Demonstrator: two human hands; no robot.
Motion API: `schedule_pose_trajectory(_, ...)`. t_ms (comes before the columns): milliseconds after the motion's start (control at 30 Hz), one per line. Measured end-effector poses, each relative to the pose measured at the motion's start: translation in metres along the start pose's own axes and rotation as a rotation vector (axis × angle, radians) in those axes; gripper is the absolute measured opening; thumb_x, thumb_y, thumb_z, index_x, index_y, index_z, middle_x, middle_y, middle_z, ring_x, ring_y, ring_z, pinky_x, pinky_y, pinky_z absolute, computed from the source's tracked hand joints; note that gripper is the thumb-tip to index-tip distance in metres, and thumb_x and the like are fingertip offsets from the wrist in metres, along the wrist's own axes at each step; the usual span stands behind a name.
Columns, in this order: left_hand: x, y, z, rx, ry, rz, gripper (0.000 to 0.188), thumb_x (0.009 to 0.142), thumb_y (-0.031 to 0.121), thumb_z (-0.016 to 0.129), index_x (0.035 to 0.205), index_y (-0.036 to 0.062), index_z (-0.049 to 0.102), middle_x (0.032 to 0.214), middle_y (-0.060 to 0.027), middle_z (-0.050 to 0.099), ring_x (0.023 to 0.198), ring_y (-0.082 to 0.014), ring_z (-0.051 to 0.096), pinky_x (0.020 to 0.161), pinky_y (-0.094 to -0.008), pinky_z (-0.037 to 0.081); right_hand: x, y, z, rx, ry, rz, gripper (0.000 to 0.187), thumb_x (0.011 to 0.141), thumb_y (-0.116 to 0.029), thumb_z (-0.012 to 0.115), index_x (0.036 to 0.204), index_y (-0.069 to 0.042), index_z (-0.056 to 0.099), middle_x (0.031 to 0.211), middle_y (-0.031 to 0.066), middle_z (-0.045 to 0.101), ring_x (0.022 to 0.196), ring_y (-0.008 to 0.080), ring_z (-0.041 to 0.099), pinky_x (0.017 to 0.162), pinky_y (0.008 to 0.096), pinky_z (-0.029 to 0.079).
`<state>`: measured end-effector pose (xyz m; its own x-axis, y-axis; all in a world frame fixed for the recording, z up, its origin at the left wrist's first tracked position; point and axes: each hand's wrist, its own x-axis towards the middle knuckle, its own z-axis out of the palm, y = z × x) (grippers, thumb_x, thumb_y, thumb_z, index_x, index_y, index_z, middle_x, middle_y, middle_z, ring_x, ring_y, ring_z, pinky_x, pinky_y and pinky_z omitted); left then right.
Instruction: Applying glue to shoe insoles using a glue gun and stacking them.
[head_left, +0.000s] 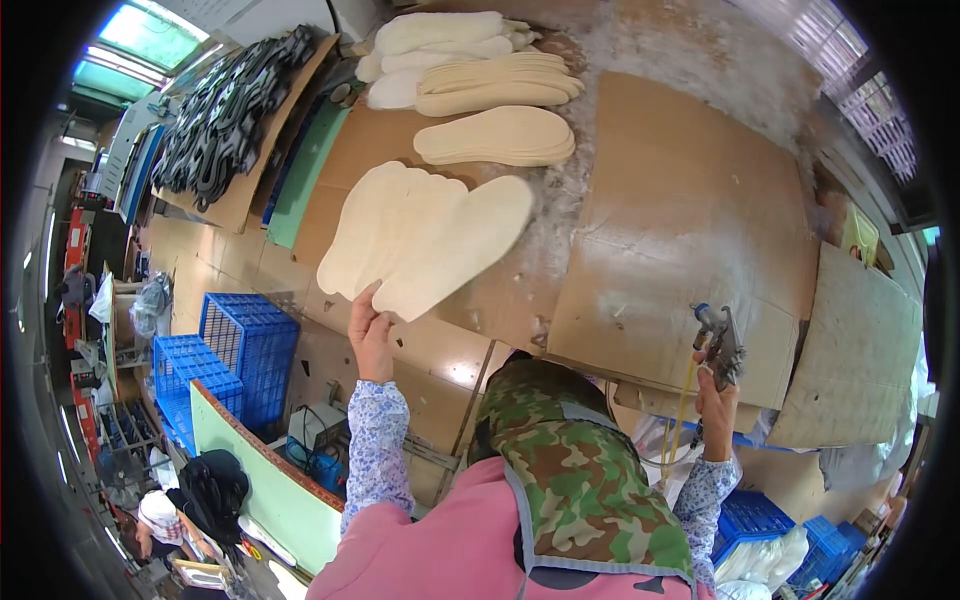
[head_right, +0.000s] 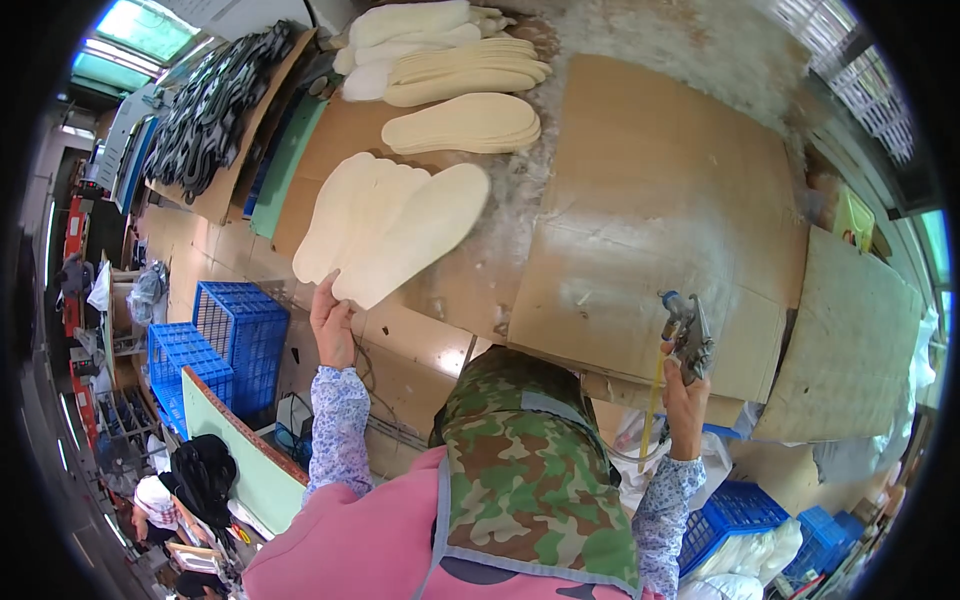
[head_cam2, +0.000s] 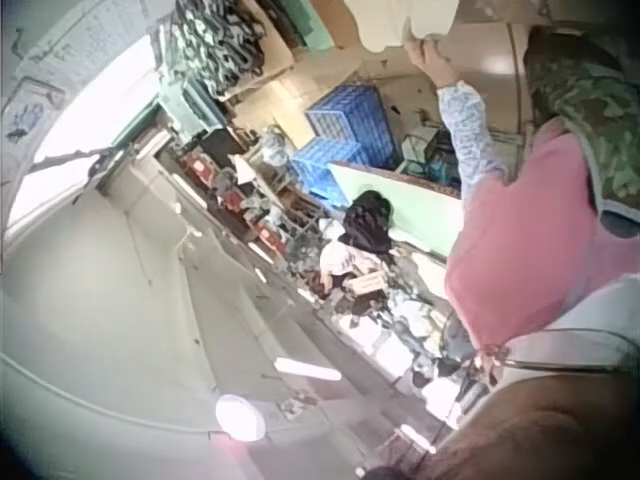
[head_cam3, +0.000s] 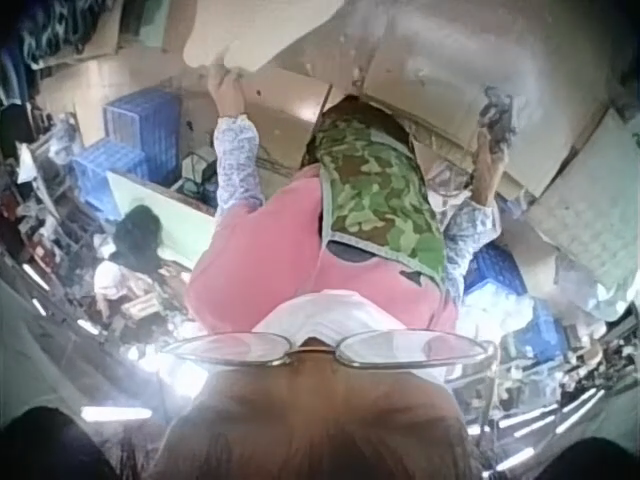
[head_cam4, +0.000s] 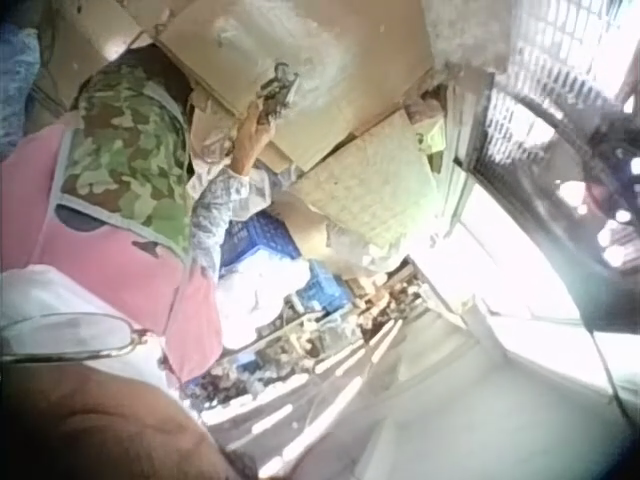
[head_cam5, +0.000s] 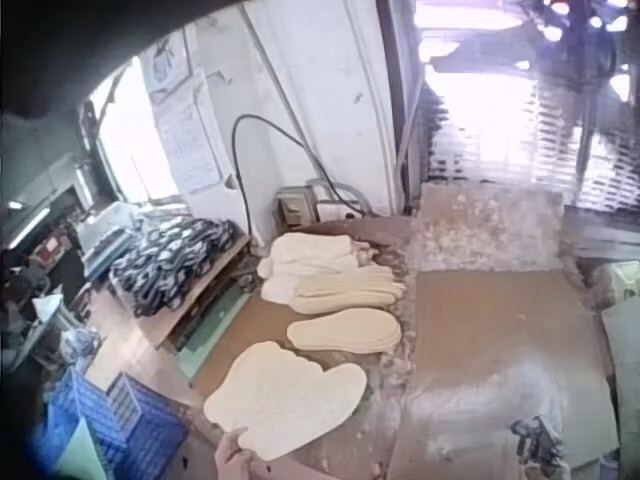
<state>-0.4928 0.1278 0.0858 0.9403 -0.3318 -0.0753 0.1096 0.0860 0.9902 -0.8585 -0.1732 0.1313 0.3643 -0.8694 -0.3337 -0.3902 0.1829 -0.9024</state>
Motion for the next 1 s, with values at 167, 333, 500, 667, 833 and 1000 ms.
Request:
schedule_pose_trajectory(167, 0.011, -0.044, -0.037, 0.761, 0.139, -0.138, 0.046, 0.084, -0.004, 0.046, 0.129, 0.0028, 0.049, 0.105, -0.009, 0.059, 0.085, -0.0151, 0.055, 0.074, -0.0294, 0.045, 0.003, -0.007, 0.023, -0.038, -0.082, 0.005, 0.023, 0.088, -0.005, 0.056, 0.11, -0.006, 0.062, 0.07, -0.0068, 0.051, 0.049, 0.0006, 0.033, 0.042, 0.0204, 0.025)
schedule_pose_trajectory(333, 0.038, -0.037, 0.003, 1.222, 0.178, 0.403, 0.048, 0.077, -0.004, 0.054, 0.124, 0.0051, 0.053, 0.112, -0.0181, 0.05, 0.104, -0.0357, 0.047, 0.088, -0.0473, 0.04, -0.002, -0.011, 0.035, -0.042, -0.057, -0.001, 0.023, 0.087, -0.003, 0.056, 0.109, -0.005, 0.062, 0.073, -0.0061, 0.052, 0.05, 0.0011, 0.034, 0.042, 0.0203, 0.026)
schedule_pose_trajectory(500, 0.148, -0.055, 0.066, 0.956, -0.101, 0.534, 0.044, 0.075, -0.005, 0.053, 0.118, 0.0041, 0.055, 0.107, -0.0191, 0.052, 0.103, -0.0384, 0.049, 0.089, -0.0457, 0.041, -0.013, -0.01, 0.039, -0.073, 0.024, 0.011, 0.025, 0.086, -0.002, 0.056, 0.11, -0.005, 0.062, 0.075, -0.006, 0.053, 0.053, 0.0015, 0.035, 0.045, 0.0203, 0.028)
schedule_pose_trajectory(667, 0.331, -0.097, 0.048, 1.54, -0.083, 0.503, 0.045, 0.075, 0.008, 0.054, 0.119, 0.0003, 0.051, 0.118, -0.0293, 0.05, 0.106, -0.0442, 0.05, 0.091, -0.049, 0.043, -0.026, -0.012, 0.037, -0.057, 0.034, 0.03, 0.024, 0.086, -0.001, 0.054, 0.108, -0.005, 0.064, 0.073, -0.0072, 0.051, 0.054, 0.0011, 0.036, 0.047, 0.0201, 0.028)
schedule_pose_trajectory(833, 0.362, -0.108, 0.114, 1.509, -0.113, 0.287, 0.041, 0.075, 0.01, 0.055, 0.114, -0.0008, 0.053, 0.117, -0.0213, 0.055, 0.107, -0.0365, 0.055, 0.088, -0.047, 0.047, -0.049, 0.005, 0.027, -0.028, 0.234, 0.119, 0.02, 0.089, -0.007, 0.057, 0.107, -0.005, 0.064, 0.066, -0.0081, 0.046, 0.051, 0.0007, 0.036, 0.044, 0.0201, 0.027)
schedule_pose_trajectory(1000, 0.345, -0.054, 0.112, 1.088, -0.296, 0.463, 0.025, 0.079, 0.006, 0.055, 0.102, 0.0001, 0.054, 0.098, -0.0151, 0.06, 0.09, -0.0257, 0.06, 0.077, -0.0378, 0.048, -0.051, 0.025, 0.021, -0.061, 0.256, 0.128, 0.02, 0.089, -0.008, 0.058, 0.107, -0.005, 0.064, 0.067, -0.0071, 0.049, 0.053, 0.0018, 0.036, 0.045, 0.0216, 0.028)
